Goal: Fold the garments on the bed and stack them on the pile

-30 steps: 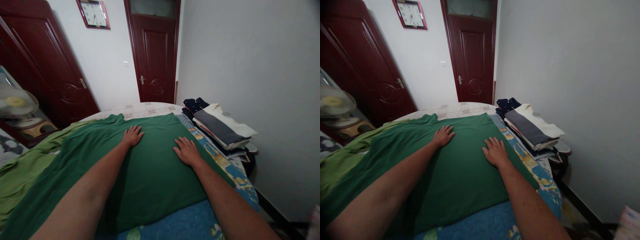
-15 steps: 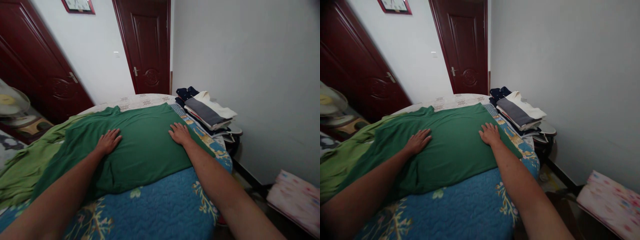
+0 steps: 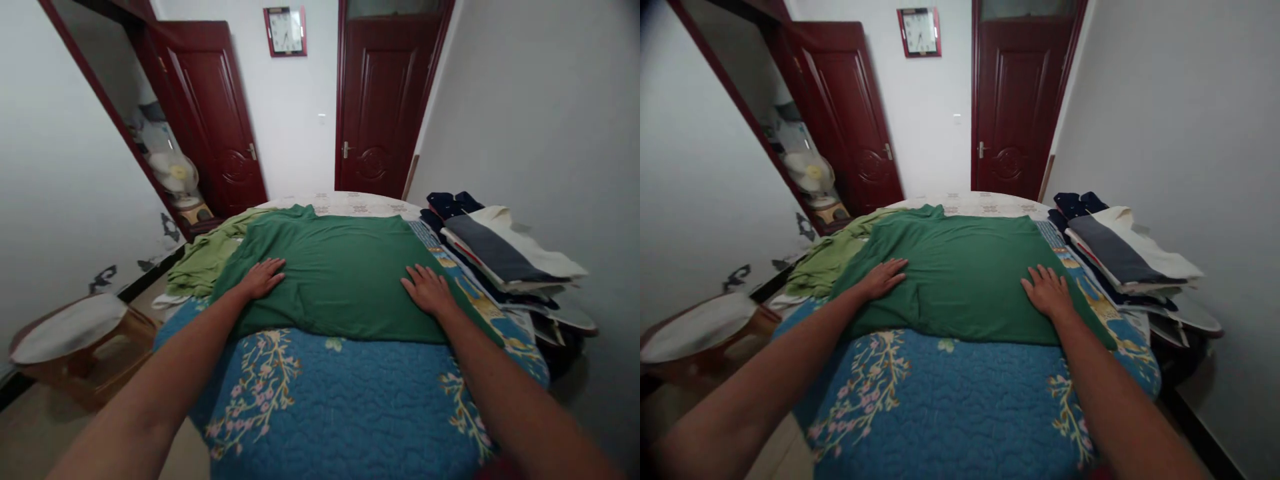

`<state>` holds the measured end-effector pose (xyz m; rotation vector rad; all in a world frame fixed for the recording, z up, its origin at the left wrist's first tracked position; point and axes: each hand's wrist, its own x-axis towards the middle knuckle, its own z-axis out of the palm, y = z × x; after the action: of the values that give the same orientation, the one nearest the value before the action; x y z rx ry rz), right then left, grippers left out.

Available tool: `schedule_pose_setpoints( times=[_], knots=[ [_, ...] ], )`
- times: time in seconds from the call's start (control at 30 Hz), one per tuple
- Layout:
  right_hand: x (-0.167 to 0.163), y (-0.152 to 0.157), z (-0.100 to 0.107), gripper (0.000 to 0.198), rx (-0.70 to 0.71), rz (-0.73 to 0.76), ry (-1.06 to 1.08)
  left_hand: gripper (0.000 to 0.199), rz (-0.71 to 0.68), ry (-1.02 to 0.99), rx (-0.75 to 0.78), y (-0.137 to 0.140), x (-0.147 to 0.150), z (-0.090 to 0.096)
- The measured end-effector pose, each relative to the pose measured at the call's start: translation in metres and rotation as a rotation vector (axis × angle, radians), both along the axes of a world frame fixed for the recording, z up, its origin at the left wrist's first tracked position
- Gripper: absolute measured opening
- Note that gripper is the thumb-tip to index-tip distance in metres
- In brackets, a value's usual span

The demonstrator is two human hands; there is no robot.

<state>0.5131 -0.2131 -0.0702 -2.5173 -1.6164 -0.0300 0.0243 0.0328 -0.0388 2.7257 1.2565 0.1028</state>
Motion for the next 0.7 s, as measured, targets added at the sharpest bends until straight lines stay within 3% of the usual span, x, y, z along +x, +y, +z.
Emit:
schedule_pose_setpoints(
  times=[0.37,0.53,0.7],
  knots=[
    [0.009,-0.028,-0.030,0.082,0.022,0.050,-0.108,0.068,0.116,-0.188,0.181,-0.096,-0.112,-0.015],
    [0.008,-0.031,-0.033,0.082,0.020,0.048,-0.118,0.064,0.219,-0.185,0.240,-0.110,-0.122,-0.016],
    [0.005,-0.035,-0.038,0.082,0.001,0.066,-0.135,0.060,0.318,-0.196,0.263,-0.099,-0.112,-0.005]
  ],
)
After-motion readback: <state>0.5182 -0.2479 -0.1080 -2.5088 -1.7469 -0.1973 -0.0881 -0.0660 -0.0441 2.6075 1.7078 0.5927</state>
